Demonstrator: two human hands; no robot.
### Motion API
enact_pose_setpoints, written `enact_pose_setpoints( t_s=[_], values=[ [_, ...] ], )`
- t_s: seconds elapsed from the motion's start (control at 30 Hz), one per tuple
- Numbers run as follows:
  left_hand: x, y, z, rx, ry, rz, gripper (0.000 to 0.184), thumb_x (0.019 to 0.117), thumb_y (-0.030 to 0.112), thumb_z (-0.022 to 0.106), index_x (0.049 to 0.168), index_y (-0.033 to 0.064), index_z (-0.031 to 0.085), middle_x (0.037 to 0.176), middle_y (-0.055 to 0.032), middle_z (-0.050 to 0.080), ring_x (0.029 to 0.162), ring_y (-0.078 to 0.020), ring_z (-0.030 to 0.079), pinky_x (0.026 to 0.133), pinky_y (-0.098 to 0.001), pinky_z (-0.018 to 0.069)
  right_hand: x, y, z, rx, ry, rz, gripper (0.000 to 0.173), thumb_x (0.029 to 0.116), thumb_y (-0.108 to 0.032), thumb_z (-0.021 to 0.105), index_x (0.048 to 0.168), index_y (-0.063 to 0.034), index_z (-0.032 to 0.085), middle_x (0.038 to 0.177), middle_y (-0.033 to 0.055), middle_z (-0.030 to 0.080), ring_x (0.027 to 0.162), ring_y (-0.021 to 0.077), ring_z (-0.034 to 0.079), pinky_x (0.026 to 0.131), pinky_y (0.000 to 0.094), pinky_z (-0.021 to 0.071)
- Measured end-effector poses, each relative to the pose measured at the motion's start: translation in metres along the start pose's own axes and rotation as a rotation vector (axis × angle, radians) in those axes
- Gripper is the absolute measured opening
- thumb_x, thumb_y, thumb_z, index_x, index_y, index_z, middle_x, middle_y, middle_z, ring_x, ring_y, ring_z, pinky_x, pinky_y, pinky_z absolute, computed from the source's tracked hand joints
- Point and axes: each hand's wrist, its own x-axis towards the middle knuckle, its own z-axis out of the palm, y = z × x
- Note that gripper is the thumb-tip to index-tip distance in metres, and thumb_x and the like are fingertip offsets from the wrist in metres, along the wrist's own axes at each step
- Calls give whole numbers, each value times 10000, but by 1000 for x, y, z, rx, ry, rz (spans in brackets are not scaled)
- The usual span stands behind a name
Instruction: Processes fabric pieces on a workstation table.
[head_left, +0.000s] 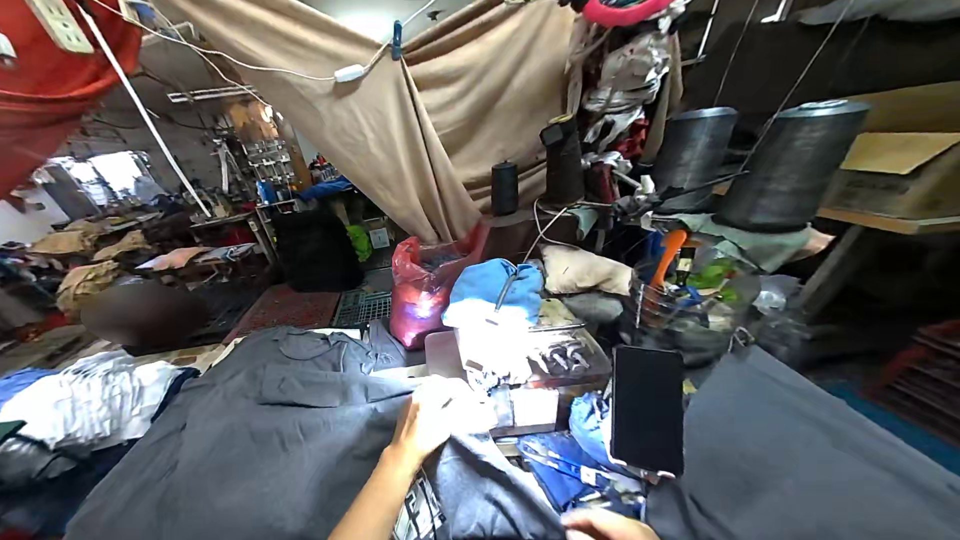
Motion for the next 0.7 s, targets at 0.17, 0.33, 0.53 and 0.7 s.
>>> enact_pose_setpoints(
  t_s=[0.17,0.33,0.53,0.7],
  values=[
    [-28,-5,-9,316,-164,-83,485,1031,334,484,1403,55,623,1478,-164,573,1424,-341,488,1207,-524,339,83,-19,48,375,177,22,405,958,-152,665,1324,19,644,1266,141,696,1152,161,683,1024,312,552],
    [-34,-2,-7,307,-177,74,433,1049,347,437,1371,177,671,1466,-59,601,1411,-264,506,1183,-521,369,90,-25,54,782,-309,115,132,952,-302,672,878,-193,683,683,-131,596,559,-19,508,524,195,433],
    [-35,2,8,349,-99,144,402,1058,338,442,1320,197,712,1395,-35,659,1351,-256,570,1159,-525,406,73,-16,51,621,-92,25,177,950,-214,682,818,-105,729,756,-98,665,730,-28,608,710,229,517],
    [-11,12,9,338,-196,29,449,1069,392,408,1340,173,692,1434,-61,626,1396,-263,522,1203,-500,348,83,-14,47,631,-11,92,209,944,-241,682,767,-133,705,675,-120,620,640,-34,570,636,214,492]
  ],
)
